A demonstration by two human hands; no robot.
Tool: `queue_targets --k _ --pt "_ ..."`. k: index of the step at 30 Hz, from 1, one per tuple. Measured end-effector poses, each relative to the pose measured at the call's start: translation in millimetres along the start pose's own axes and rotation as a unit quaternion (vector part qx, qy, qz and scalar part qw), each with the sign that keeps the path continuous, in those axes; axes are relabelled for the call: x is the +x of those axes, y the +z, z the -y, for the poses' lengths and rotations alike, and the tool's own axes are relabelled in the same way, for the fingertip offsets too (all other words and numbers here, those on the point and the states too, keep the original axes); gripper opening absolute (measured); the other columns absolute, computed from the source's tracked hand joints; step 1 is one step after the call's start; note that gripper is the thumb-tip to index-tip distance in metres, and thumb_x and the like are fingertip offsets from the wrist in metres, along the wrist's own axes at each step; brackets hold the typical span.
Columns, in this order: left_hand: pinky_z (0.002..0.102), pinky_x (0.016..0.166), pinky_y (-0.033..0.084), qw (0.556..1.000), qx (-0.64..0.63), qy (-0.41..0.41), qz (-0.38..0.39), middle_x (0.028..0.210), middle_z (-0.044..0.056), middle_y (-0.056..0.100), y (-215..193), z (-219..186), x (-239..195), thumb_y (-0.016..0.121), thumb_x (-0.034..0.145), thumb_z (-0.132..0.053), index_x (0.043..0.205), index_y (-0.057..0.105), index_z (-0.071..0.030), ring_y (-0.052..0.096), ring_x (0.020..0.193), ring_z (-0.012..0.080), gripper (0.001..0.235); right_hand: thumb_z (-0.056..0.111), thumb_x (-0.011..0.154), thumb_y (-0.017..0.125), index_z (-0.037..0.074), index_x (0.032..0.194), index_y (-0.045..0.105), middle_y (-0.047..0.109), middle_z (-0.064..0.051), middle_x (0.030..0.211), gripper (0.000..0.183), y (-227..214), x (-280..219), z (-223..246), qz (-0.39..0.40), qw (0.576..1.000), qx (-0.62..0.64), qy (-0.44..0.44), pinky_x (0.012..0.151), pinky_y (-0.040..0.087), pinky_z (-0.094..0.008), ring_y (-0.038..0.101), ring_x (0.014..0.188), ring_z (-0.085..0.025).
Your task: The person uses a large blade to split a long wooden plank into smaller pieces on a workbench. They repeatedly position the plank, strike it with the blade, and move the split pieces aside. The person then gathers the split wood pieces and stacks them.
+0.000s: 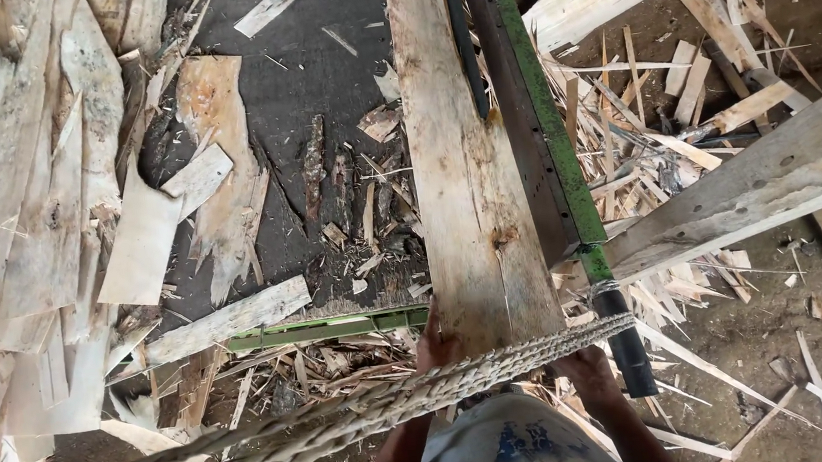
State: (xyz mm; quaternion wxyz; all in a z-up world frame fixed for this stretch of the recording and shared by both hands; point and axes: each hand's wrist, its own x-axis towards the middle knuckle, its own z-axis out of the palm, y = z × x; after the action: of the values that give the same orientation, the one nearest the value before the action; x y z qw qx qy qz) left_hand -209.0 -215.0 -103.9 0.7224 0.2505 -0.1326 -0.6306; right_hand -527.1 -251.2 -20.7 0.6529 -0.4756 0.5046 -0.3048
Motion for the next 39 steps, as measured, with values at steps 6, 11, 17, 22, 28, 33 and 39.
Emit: queue_targets --k 6,11,17,22,28,33,39 --pt "0.029 0.053 0.058 0.813 0.579 -0.011 -0.059 0.165 0.015 0.044 37.7 -7.8 -5.7 0.064 0.090 0.006 0.173 0.013 -0.023 0.063 0.062 0.0109 0.101 0.008 0.086 0.069 -0.003 0.095 0.071 0.072 -0.011 0.086 0.014 -22.6 11.9 -31.0 -0.017 0.999 -0.051 0.001 0.072 0.053 -0.037 0.064 0.080 -0.019" --pt "0.032 0.095 0.058 0.950 0.294 0.100 0.013 0.177 0.016 0.014 25.9 7.8 -1.4 0.048 0.073 0.021 0.171 0.020 -0.013 0.051 0.132 0.0053 0.108 0.005 0.082 0.069 0.002 0.108 0.061 0.065 -0.013 0.098 0.027 -45.5 28.8 -61.1 -0.024 0.999 0.002 -0.032 0.080 0.055 -0.041 0.064 0.091 -0.025" --pt "0.023 0.043 0.049 0.845 0.528 0.012 -0.081 0.172 0.015 0.020 60.4 -15.4 -0.6 0.054 0.087 0.017 0.165 0.009 -0.020 0.051 0.055 0.0039 0.098 0.006 0.108 0.062 -0.003 0.104 0.054 0.054 -0.019 0.099 0.013 -85.3 29.4 -109.9 0.015 0.980 -0.195 -0.037 0.080 0.046 -0.040 0.049 0.090 -0.026" --pt "0.020 0.038 0.048 0.860 0.482 -0.091 -0.143 0.170 0.014 0.022 94.6 -32.7 1.1 0.052 0.091 0.012 0.165 0.010 -0.024 0.046 0.048 0.0018 0.093 0.013 0.095 0.066 0.004 0.133 0.055 0.064 -0.017 0.131 0.041 -30.6 -0.4 7.0 0.034 0.986 -0.111 -0.118 0.099 0.052 -0.037 0.062 0.117 -0.024" --pt "0.021 0.047 0.051 0.852 0.515 -0.040 -0.089 0.163 0.018 0.029 85.5 -20.8 -9.2 0.051 0.094 0.013 0.167 0.007 -0.022 0.050 0.061 0.0042 0.092 0.029 0.095 0.069 -0.003 0.144 0.050 0.062 -0.022 0.138 0.062 -37.2 -6.5 69.7 0.039 0.978 0.146 -0.144 0.111 0.051 -0.040 0.061 0.126 -0.027" --pt "0.019 0.070 0.059 0.836 0.545 0.065 -0.017 0.152 0.023 0.057 62.4 -6.1 -26.1 0.052 0.096 0.013 0.175 0.009 -0.017 0.065 0.090 0.0015 0.095 0.039 0.092 0.065 -0.004 0.144 0.047 0.069 -0.017 0.113 0.069 -29.1 -44.0 164.6 0.001 0.980 0.201 0.010 0.084 0.060 -0.035 0.069 0.100 -0.023" --pt "0.021 0.052 0.053 0.888 0.449 -0.037 -0.095 0.127 0.016 0.062 102.9 -27.9 -21.0 0.062 0.094 -0.005 0.170 0.012 -0.017 0.057 0.060 0.0036 0.092 0.010 0.088 0.076 -0.007 0.139 0.045 0.062 -0.009 0.076 0.062 -19.8 -43.6 196.8 0.057 0.993 0.104 0.027 0.042 0.052 -0.029 0.060 0.055 -0.015"
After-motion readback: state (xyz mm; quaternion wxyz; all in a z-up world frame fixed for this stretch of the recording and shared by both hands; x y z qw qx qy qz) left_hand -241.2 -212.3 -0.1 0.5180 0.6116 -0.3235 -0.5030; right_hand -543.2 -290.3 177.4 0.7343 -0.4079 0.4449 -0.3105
